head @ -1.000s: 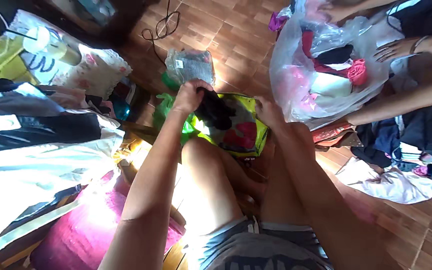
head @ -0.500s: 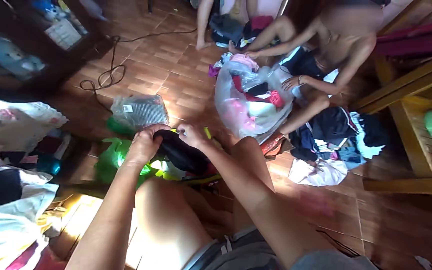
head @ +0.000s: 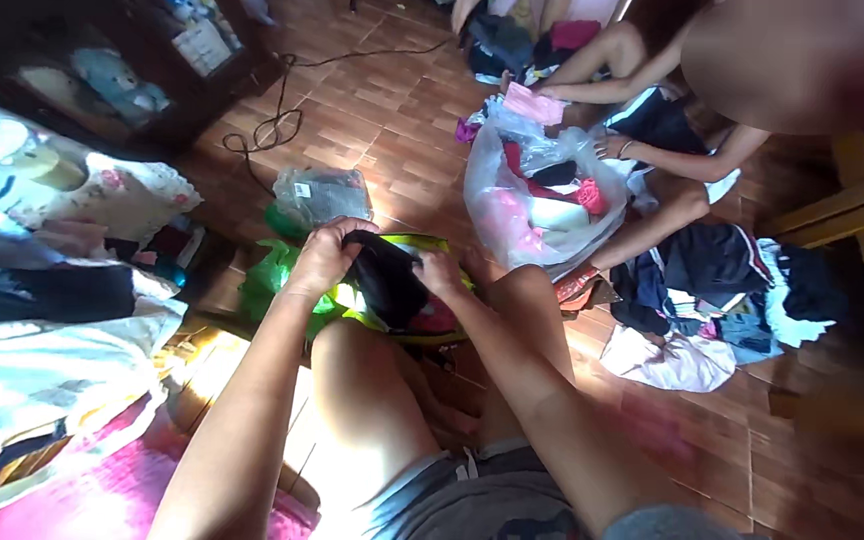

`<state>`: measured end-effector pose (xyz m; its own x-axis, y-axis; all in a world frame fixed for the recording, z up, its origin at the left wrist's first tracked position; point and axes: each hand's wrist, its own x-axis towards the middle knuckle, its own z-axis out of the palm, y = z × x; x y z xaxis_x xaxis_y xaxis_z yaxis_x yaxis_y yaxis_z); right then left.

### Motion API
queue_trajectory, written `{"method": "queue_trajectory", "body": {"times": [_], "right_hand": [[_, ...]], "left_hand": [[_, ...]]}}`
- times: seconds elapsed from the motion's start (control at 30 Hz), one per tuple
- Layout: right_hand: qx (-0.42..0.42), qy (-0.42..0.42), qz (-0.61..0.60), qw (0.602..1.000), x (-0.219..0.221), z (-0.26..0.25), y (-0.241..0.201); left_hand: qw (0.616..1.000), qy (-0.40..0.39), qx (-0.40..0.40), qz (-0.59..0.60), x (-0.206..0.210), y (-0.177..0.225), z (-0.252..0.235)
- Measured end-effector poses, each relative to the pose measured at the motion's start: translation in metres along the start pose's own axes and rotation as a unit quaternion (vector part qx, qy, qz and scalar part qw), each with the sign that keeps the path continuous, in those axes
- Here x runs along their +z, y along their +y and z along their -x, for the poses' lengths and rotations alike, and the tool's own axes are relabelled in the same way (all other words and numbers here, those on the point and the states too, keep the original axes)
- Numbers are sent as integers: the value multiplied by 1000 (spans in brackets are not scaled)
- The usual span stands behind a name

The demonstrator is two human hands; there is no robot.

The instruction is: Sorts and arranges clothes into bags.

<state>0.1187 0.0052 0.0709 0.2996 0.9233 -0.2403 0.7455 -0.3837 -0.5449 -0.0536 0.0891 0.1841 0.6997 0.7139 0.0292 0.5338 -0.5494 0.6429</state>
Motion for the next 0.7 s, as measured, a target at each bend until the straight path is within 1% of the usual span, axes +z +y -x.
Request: {"method": "queue_trajectory", "body": {"times": [0.07,0.17,0.27,0.37,0.47,0.57,0.7], "right_hand": [[3,18,-25,1000,-5,0,4],[20,54,-70,996,-24,-7,6],[-7,74,-90,993,-46,-29,12],[-42,74,-41,995,-70,-43,9],[-88,71,-12,994,-94,-50,0],[-146,74,-26,986,-113,-60,-1],[-226,77,-56,969,-128,-66,7]], "left_hand": [[1000,5,-18,-4,-7,-6,2],[998,2,-61,-31,-14,-22,5],[994,-10,-98,-52,-21,-37,1],[989,-22,-127,-71,-28,-45,-6],[985,-21,-138,-103,-37,-50,-12],[981,-3,-151,-120,-50,-50,-18],[972,21,-198,-127,-66,-46,-21]]}}
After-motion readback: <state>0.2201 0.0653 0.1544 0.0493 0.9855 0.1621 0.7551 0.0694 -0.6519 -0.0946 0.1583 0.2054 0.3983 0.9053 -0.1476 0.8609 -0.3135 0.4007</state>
